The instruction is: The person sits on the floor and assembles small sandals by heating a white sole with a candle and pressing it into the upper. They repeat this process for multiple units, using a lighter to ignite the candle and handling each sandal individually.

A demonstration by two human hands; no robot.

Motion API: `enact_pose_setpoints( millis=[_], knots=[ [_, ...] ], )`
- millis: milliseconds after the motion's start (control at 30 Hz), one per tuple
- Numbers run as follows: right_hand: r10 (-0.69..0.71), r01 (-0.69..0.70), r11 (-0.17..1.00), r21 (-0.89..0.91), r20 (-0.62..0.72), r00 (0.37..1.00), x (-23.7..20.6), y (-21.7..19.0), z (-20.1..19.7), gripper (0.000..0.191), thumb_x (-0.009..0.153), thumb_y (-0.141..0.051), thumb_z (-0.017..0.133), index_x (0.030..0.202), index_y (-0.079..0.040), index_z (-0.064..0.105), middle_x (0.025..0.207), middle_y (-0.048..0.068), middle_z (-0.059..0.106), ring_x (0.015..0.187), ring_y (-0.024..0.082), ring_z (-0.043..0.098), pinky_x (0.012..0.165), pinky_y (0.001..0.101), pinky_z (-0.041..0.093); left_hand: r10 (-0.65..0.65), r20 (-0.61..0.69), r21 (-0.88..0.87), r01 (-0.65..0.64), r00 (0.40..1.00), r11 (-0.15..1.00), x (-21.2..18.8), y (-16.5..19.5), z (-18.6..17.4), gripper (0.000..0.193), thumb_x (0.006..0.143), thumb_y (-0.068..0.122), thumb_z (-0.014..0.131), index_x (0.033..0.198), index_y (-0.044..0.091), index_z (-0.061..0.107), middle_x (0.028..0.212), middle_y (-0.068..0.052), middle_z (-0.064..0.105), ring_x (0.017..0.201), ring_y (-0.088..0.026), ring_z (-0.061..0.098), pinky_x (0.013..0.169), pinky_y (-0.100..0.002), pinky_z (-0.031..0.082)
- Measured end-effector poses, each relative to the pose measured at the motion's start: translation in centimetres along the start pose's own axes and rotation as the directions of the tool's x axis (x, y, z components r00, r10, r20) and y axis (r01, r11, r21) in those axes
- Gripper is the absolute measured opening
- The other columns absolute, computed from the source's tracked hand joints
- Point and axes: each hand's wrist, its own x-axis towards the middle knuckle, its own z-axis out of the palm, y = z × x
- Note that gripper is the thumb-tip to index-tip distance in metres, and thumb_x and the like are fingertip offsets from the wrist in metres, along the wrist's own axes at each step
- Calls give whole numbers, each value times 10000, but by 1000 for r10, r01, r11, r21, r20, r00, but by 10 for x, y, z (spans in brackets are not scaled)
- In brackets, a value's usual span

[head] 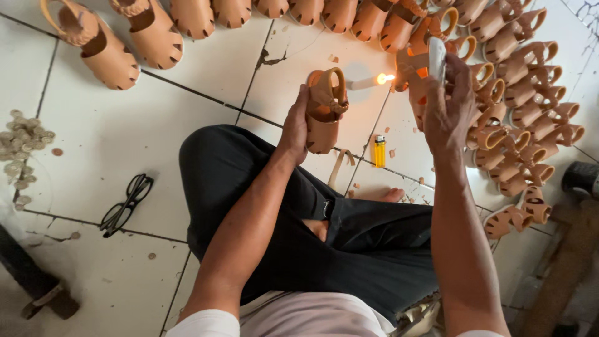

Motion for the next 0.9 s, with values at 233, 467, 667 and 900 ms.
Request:
enact_pose_setpoints(
  millis=[233, 467, 667, 900],
  knots=[
    [541, -539, 646, 541, 175, 823, -73, -1, -5, 466, 993, -303, 543, 1369, -28, 571, 1047, 140, 581, 844, 218, 587, 684, 363, 511, -110, -47, -173, 100, 993, 980, -1, 6, 2, 680, 1067, 595, 327, 1289, 28, 631, 1086, -102, 722, 925, -232, 733, 736, -377, 616],
    [459, -656, 71, 752, 559, 691, -130, -4, 29, 596, 1029, -396, 517, 1480, -5, 490, 1273, 214, 623, 1082, 312, 669, 915, 423, 574, 3, -243, 226, 54, 970, 973, 10, -28, -32, 670, 1045, 601, 419, 1347, 32, 605, 1194, -100, 698, 1081, -221, 676, 924, -390, 568],
    [442, -538, 76, 839, 455, 773, -137, -56, 16, 639, 988, -315, 512, 1550, -42, 379, 1392, 162, 597, 1204, 265, 654, 1006, 433, 566, 513, -300, 858, -7, 804, 514, 15, -40, -46, 641, 1070, 522, 531, 1391, -32, 551, 1314, -223, 587, 1204, -341, 573, 980, -449, 486],
    [448, -368, 119, 922, 281, 849, -149, -100, 5, 698, 1004, -176, 500, 1617, -234, 172, 1327, 144, 559, 1195, 283, 608, 981, 463, 556, 187, 179, 732, -258, 966, 630, -89, -26, 55, 763, 933, 352, 752, 1499, 1, 378, 1420, -123, 496, 1271, -238, 560, 1036, -408, 514]
  ],
)
